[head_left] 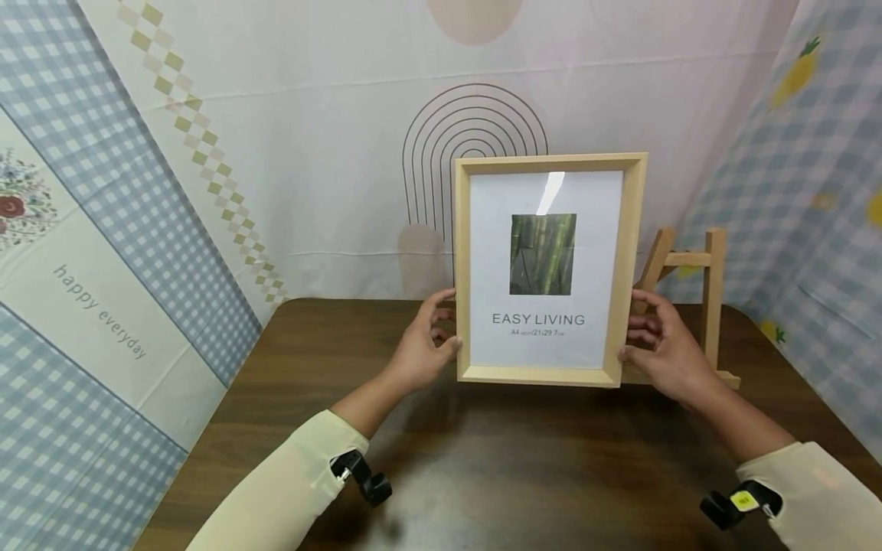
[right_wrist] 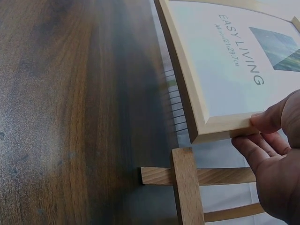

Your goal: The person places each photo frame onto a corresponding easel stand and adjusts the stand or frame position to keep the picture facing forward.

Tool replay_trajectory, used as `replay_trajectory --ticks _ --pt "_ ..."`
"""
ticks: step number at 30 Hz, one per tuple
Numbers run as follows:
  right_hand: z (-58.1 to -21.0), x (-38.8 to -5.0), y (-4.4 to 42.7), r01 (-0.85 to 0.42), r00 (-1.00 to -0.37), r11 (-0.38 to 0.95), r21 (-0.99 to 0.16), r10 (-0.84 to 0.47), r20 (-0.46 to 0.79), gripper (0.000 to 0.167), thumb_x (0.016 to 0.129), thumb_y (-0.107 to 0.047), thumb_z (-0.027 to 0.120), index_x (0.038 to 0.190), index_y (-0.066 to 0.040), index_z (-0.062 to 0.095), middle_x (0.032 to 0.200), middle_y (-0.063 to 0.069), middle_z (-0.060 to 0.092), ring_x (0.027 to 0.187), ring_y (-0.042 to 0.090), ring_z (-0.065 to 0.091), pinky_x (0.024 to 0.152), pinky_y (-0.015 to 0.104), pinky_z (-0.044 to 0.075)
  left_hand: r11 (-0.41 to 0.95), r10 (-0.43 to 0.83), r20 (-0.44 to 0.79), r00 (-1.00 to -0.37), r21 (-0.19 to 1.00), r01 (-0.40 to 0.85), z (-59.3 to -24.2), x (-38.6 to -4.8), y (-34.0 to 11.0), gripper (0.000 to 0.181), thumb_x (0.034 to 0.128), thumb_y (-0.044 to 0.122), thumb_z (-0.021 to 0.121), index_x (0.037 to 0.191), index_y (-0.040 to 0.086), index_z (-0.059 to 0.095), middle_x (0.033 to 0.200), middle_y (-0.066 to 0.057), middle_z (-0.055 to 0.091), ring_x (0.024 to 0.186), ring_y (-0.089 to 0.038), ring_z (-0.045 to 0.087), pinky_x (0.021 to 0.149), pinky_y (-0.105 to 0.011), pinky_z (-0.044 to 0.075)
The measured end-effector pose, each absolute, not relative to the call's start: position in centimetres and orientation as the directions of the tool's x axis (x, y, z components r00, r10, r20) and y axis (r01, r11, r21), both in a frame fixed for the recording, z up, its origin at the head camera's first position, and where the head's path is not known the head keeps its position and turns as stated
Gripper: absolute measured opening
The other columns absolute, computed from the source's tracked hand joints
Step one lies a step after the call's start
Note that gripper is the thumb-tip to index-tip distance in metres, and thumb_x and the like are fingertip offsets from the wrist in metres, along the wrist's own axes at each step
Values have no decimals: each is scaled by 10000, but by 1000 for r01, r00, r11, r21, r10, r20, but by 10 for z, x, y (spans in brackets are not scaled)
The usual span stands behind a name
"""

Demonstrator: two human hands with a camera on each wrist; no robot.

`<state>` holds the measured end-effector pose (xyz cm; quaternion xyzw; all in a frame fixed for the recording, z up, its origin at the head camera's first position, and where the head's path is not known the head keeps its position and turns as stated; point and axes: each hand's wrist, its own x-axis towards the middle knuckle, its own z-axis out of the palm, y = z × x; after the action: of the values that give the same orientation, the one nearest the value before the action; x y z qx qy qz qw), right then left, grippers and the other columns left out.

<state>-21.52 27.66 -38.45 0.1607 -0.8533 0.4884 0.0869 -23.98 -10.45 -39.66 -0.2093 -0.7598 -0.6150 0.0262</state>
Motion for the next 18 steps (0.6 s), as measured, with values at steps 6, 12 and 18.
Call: replay_trajectory --ticks 6,12,18 --pt "-383 -214 276 -367 -930 480 -797 -170 325 911 888 154 678 1600 -42 145 1269 306 513 993 -29 566 747 146 531 181 303 301 -904 913 365 -395 -240 -105 765 950 -116 633 1570 201 315 1324 -215 554 936 -355 648 721 -470 621" --pt "-383 -216 278 -371 -928 471 -800 -161 336 913 874 161 685 1596 -33 161 1255 307 524 982 -28 577 719 172 543 185 302 300 -905 913 364 -393 -240 -103 762 955 -114 626 1569 218 319 1324 -201 556 939 -333 652 753 -515 613" --pt "-382 -216 280 -378 -925 465 -800 -163 343 902 878 167 675 1593 -23 158 1255 309 520 982 -30 578 726 159 538 192 303 300 -905 910 366 -392 -242 -99 761 959 -110 618 1575 215 310 1334 -201 552 953 -350 648 766 -549 605"
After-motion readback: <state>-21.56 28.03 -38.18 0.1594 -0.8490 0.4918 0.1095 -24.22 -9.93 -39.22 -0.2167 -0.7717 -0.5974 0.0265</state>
